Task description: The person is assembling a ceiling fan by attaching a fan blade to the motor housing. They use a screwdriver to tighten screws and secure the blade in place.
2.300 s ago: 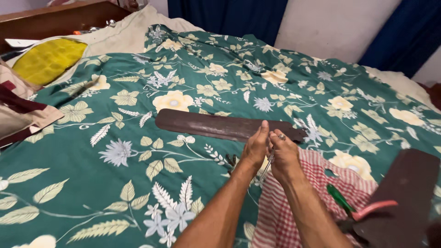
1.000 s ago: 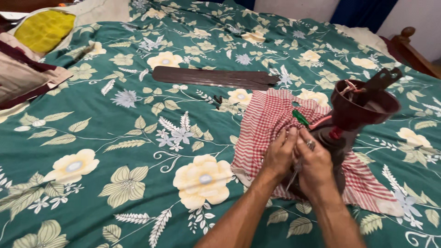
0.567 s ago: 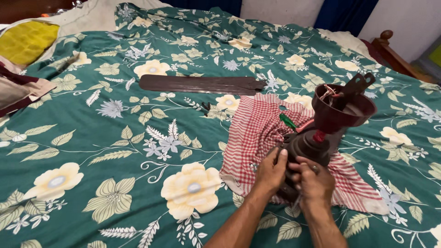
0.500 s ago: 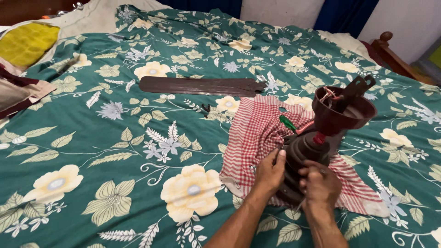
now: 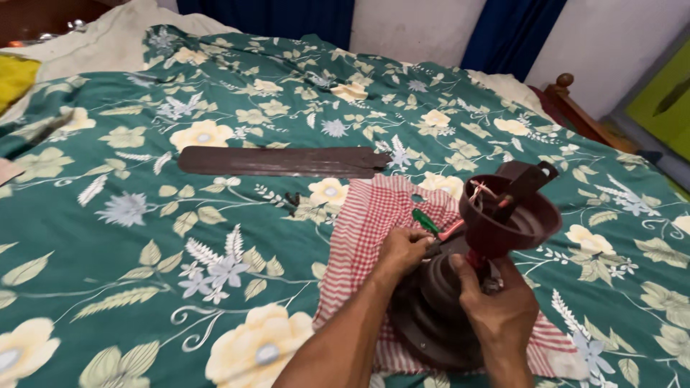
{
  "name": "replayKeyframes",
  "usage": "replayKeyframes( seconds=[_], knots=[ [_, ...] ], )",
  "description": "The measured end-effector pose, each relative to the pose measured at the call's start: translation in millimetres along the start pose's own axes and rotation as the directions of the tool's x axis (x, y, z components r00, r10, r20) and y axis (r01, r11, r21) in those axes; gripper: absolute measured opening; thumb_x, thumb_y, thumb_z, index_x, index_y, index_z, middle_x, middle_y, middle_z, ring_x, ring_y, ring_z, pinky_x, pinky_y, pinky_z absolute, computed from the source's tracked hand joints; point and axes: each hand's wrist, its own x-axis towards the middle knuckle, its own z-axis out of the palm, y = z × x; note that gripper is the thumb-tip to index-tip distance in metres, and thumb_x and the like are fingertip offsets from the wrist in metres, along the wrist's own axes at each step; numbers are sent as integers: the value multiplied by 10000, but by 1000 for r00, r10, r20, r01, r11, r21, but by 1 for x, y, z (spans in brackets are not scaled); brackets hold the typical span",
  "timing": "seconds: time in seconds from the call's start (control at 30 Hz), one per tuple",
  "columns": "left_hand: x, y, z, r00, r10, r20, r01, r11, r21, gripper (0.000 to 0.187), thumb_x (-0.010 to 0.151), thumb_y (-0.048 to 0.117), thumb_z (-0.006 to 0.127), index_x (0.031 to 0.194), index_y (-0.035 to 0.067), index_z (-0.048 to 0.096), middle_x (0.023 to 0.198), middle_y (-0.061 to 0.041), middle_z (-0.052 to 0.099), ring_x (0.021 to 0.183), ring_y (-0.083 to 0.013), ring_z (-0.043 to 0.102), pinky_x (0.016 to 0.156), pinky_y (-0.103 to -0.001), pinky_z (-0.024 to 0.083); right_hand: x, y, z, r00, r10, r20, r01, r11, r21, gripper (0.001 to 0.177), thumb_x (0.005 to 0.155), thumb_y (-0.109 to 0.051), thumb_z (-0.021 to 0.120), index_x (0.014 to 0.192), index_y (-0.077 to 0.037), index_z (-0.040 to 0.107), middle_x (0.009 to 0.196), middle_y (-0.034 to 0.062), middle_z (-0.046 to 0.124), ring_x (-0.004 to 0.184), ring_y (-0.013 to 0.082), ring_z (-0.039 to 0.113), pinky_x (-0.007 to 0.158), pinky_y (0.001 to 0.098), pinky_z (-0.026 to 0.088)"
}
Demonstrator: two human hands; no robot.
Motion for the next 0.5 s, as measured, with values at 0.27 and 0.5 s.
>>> replayKeyframes(
  seconds=[0.27,0.5],
  knots=[
    [60,-5,35,994,-32,101,17,988,153,420,773,248,818,1145,61,764,1022,-152,782,940,-267,765,865,-377,592,19,28,17,995,13,-100,-29,987,-155,415,827,-422,795,1052,-73,783,795,152,739,715,298,723,672,391,537],
    [74,-4,61,989,75,128,-141,754,641,238,834,147,734,1046,61,798,1113,-239,743,1083,-393,702,947,-463,547,17,46,20,980,180,-83,-185,980,-66,342,804,-338,830,996,-57,794,620,135,694,529,182,622,576,338,476]
  ],
)
